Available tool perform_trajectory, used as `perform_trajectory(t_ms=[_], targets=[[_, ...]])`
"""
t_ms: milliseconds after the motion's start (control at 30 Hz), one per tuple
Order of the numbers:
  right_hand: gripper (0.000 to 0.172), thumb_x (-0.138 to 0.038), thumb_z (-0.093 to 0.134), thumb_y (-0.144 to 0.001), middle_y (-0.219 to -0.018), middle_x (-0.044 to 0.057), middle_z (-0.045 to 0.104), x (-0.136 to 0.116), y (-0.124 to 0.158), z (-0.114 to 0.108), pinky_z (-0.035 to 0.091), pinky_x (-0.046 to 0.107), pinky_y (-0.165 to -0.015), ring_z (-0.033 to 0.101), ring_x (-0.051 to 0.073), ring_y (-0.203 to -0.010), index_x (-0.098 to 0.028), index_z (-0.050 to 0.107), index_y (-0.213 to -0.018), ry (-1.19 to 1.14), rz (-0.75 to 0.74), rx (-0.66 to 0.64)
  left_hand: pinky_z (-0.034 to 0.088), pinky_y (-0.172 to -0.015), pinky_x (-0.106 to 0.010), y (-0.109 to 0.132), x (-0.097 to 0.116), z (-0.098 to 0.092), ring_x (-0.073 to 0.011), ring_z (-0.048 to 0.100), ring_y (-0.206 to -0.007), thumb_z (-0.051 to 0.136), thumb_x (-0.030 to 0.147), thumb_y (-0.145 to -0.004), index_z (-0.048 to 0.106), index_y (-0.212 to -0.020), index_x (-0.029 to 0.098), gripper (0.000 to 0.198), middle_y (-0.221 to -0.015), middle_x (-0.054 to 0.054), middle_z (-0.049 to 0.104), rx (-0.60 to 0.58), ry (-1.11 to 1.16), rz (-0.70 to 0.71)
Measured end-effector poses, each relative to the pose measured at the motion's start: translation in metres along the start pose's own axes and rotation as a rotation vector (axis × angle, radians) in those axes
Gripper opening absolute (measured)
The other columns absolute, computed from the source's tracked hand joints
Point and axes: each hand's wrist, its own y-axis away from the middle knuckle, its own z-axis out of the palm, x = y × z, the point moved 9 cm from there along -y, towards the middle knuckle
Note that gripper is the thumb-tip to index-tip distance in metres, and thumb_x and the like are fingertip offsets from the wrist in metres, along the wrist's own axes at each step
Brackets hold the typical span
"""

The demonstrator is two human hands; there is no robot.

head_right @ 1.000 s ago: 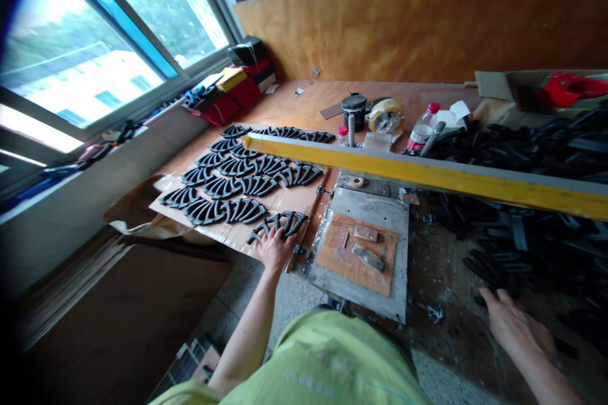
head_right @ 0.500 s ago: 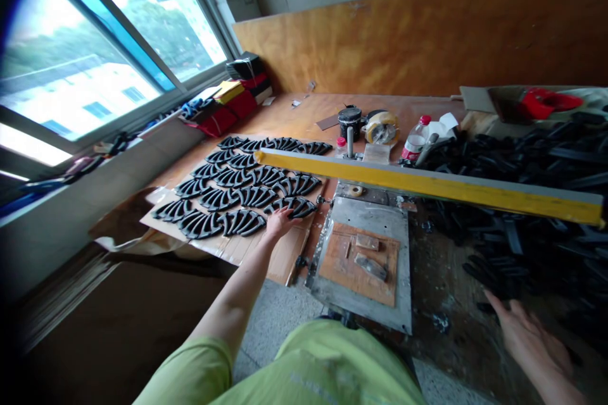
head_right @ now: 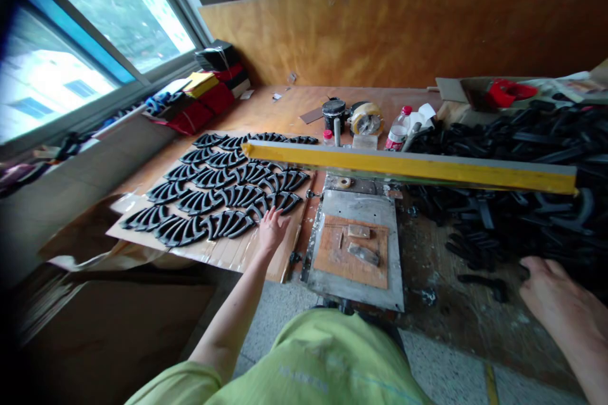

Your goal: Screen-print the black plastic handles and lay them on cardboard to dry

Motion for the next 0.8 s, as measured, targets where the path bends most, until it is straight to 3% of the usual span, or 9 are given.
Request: perform_trajectory(t_ms=[67, 133, 267, 367, 467, 567, 700, 800], targets=[[0.014, -0.049, 0.058, -0.07, -0.094, 0.022, 0.068, -0.038, 0.004, 0.004, 0.039, 0.052, -0.063, 0.063, 0.031, -0.068, -0.035, 0.061, -0.069, 0.045, -0.045, 0.009, 0.038, -0.113, -0.046, 0.014, 0.006, 0.0, -0.0296, 0.05, -0.134, 0.06, 0.037, -0.09, 0.068, -0.116, 0.013, 0.037, -0.139, -0.021, 0.058, -0.008, 0.112, 0.029], [0.022, -0.051, 0.058, -0.08, -0.092, 0.016, 0.07, -0.09, 0.012, 0.017, 0.048, 0.047, -0.073, 0.066, 0.03, -0.082, -0.031, 0.064, -0.076, -0.067, -0.143, 0.005, 0.042, -0.109, -0.044, 0.027, 0.011, 0.0, -0.0286, 0.055, -0.13, 0.058, 0.038, -0.091, 0.07, -0.109, 0.015, 0.032, -0.137, -0.019, 0.06, -0.038, 0.208, 0.019], [0.026, -0.04, 0.052, -0.093, -0.1, 0.008, 0.072, -0.197, 0.043, 0.069, 0.054, 0.041, -0.086, 0.068, 0.024, -0.092, -0.024, 0.072, -0.098, -0.364, -0.36, -0.11, 0.046, -0.106, -0.046, 0.042, 0.031, -0.009, -0.0286, 0.059, -0.125, 0.055, 0.043, -0.092, 0.073, -0.099, 0.02, 0.03, -0.136, -0.016, 0.062, -0.062, 0.319, 0.026], [0.028, -0.027, 0.049, -0.096, -0.115, 0.008, 0.07, -0.252, 0.07, 0.109, 0.053, 0.04, -0.096, 0.066, 0.021, -0.105, -0.024, 0.072, -0.111, -0.454, -0.502, -0.16, 0.045, -0.106, -0.047, 0.042, 0.049, -0.027, -0.0284, 0.06, -0.123, 0.054, 0.042, -0.092, 0.072, -0.096, 0.019, 0.03, -0.133, -0.016, 0.064, -0.017, 0.383, 0.063], [0.033, -0.017, 0.046, -0.096, -0.115, 0.008, 0.07, -0.279, 0.088, 0.142, 0.054, 0.039, -0.096, 0.065, 0.021, -0.106, -0.024, 0.074, -0.113, -0.416, -0.614, -0.193, 0.046, -0.105, -0.047, 0.036, 0.064, -0.047, -0.0279, 0.061, -0.12, 0.054, 0.042, -0.092, 0.072, -0.094, 0.019, 0.03, -0.13, -0.016, 0.065, 0.035, 0.433, 0.092], [0.034, -0.011, 0.049, -0.093, -0.106, 0.009, 0.069, -0.285, 0.093, 0.159, 0.056, 0.04, -0.091, 0.062, 0.022, -0.1, -0.024, 0.077, -0.107, -0.302, -0.691, -0.219, 0.048, -0.102, -0.044, 0.025, 0.08, -0.072, -0.0263, 0.063, -0.117, 0.055, 0.043, -0.092, 0.072, -0.092, 0.019, 0.029, -0.127, -0.014, 0.067, 0.085, 0.478, 0.108], [0.032, -0.01, 0.052, -0.091, -0.112, 0.011, 0.068, -0.292, 0.094, 0.156, 0.053, 0.043, -0.094, 0.059, 0.025, -0.105, -0.023, 0.077, -0.106, -0.18, -0.756, -0.245, 0.049, -0.1, -0.039, 0.002, 0.121, -0.123, -0.0227, 0.064, -0.114, 0.057, 0.044, -0.091, 0.072, -0.093, 0.019, 0.029, -0.12, -0.011, 0.07, 0.19, 0.623, 0.188], [0.034, -0.019, 0.053, -0.094, -0.138, 0.011, 0.058, -0.307, 0.099, 0.154, 0.045, 0.047, -0.106, 0.051, 0.027, -0.127, -0.022, 0.069, -0.125, -0.143, -0.809, -0.273, 0.054, -0.082, -0.029, -0.021, 0.159, -0.167, -0.0151, 0.069, -0.089, 0.054, 0.048, -0.093, 0.068, -0.105, 0.019, 0.033, -0.095, -0.005, 0.073, 0.254, 0.864, 0.224]])
